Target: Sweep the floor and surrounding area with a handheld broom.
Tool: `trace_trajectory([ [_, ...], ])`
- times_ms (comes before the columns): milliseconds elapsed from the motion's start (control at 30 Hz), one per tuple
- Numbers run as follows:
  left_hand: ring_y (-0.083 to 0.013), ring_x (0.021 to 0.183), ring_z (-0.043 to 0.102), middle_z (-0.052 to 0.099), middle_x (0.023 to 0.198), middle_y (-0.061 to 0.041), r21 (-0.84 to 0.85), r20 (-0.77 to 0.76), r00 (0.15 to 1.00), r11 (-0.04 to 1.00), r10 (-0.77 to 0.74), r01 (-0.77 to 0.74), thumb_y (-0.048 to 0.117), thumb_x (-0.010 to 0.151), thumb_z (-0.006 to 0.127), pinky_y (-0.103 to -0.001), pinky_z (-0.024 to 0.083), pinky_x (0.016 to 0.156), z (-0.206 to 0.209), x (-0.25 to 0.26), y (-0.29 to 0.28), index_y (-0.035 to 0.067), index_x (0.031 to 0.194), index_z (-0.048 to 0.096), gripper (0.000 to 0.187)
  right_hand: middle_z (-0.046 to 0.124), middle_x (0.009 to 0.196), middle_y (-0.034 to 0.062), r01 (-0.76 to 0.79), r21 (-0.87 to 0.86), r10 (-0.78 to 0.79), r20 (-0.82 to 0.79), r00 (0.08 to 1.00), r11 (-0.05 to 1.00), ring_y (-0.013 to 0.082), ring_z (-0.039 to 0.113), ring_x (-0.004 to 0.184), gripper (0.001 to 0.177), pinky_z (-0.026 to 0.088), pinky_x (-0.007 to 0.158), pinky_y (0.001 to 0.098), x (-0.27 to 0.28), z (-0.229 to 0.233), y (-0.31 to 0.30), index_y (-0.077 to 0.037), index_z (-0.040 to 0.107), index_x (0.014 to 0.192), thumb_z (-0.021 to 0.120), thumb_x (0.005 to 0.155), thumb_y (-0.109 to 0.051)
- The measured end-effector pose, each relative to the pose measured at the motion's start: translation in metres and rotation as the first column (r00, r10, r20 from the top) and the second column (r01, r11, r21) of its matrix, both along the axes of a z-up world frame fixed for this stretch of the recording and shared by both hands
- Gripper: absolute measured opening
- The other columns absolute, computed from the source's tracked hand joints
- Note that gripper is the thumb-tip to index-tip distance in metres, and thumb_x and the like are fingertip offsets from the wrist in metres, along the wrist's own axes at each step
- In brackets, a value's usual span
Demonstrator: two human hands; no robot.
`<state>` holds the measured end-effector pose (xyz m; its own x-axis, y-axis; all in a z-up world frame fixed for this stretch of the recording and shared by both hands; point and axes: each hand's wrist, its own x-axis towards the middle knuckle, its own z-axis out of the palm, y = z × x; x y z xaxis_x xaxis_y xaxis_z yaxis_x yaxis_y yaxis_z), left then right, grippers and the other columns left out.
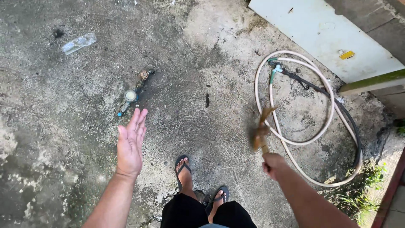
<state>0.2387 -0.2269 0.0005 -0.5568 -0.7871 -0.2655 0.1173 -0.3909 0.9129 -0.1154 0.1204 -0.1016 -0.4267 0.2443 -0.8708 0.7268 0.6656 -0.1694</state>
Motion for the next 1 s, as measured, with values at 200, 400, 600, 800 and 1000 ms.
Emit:
trace_trajectory([
  [200,-0.0326,0.161,0.024,0.034,0.169,-0.018,-0.033,-0.068,0.997,0.999,-0.025,0.023,0.071,0.101,0.017,-0.048,0.011,0.130,0.002,-0.019,-0.006,0.003,0.164,0.022,0.093,0.055,0.079,0.0059,0.127,-0.238,-0.062,0.265,0.962,0.963,0.0077,0.041,0.054,0.028,0.034,0.040,0.0194,0.031,-0.027,-0.011,-0.010,0.051,0.126,0.059,0.101,-0.019],
  [400,-0.0331,0.160,0.025,0.035,0.168,-0.017,-0.036,-0.048,0.999,0.999,0.014,-0.015,0.070,0.101,0.016,-0.048,0.011,0.130,0.008,-0.021,-0.003,0.005,0.164,0.022,0.091,0.054,0.079,0.0025,-0.174,-0.401,0.238,0.116,0.964,0.899,0.0080,0.042,0.054,0.053,0.032,0.043,0.0231,0.009,0.053,-0.071,-0.023,0.051,0.147,0.063,0.095,-0.023],
  [600,-0.0318,0.158,0.026,0.035,0.167,-0.014,-0.012,0.053,0.994,0.995,0.096,-0.095,0.068,0.100,0.018,-0.047,0.010,0.127,-0.005,-0.023,0.007,0.008,0.164,0.021,0.088,0.055,0.081,0.0002,-0.437,-0.482,0.490,-0.018,0.872,0.760,0.0065,0.041,0.054,0.055,0.032,0.044,0.0234,-0.064,0.116,-0.130,-0.021,0.052,0.144,0.066,0.092,-0.021],
  [800,-0.0289,0.156,0.030,0.040,0.165,-0.013,-0.070,0.083,0.946,0.949,0.312,-0.307,0.067,0.099,0.015,-0.045,0.015,0.126,0.013,-0.077,0.018,0.008,0.163,0.022,0.087,0.058,0.082,0.0053,-0.398,-0.669,0.613,0.109,0.783,0.628,0.0071,0.047,0.056,0.025,0.037,0.043,0.0242,-0.176,0.119,-0.147,-0.003,0.050,0.115,0.061,0.093,-0.009],
  [1000,-0.0298,0.156,0.033,0.041,0.164,-0.016,-0.051,-0.109,0.761,0.761,0.640,-0.647,0.068,0.101,0.018,-0.045,0.018,0.126,0.031,-0.165,0.129,0.003,0.164,0.024,0.090,0.063,0.080,0.0113,-0.900,-0.311,0.943,-0.026,0.331,0.306,0.0169,0.061,0.062,0.025,0.050,0.047,0.0312,-0.262,0.073,-0.150,0.004,0.057,0.110,0.062,0.089,-0.008],
])
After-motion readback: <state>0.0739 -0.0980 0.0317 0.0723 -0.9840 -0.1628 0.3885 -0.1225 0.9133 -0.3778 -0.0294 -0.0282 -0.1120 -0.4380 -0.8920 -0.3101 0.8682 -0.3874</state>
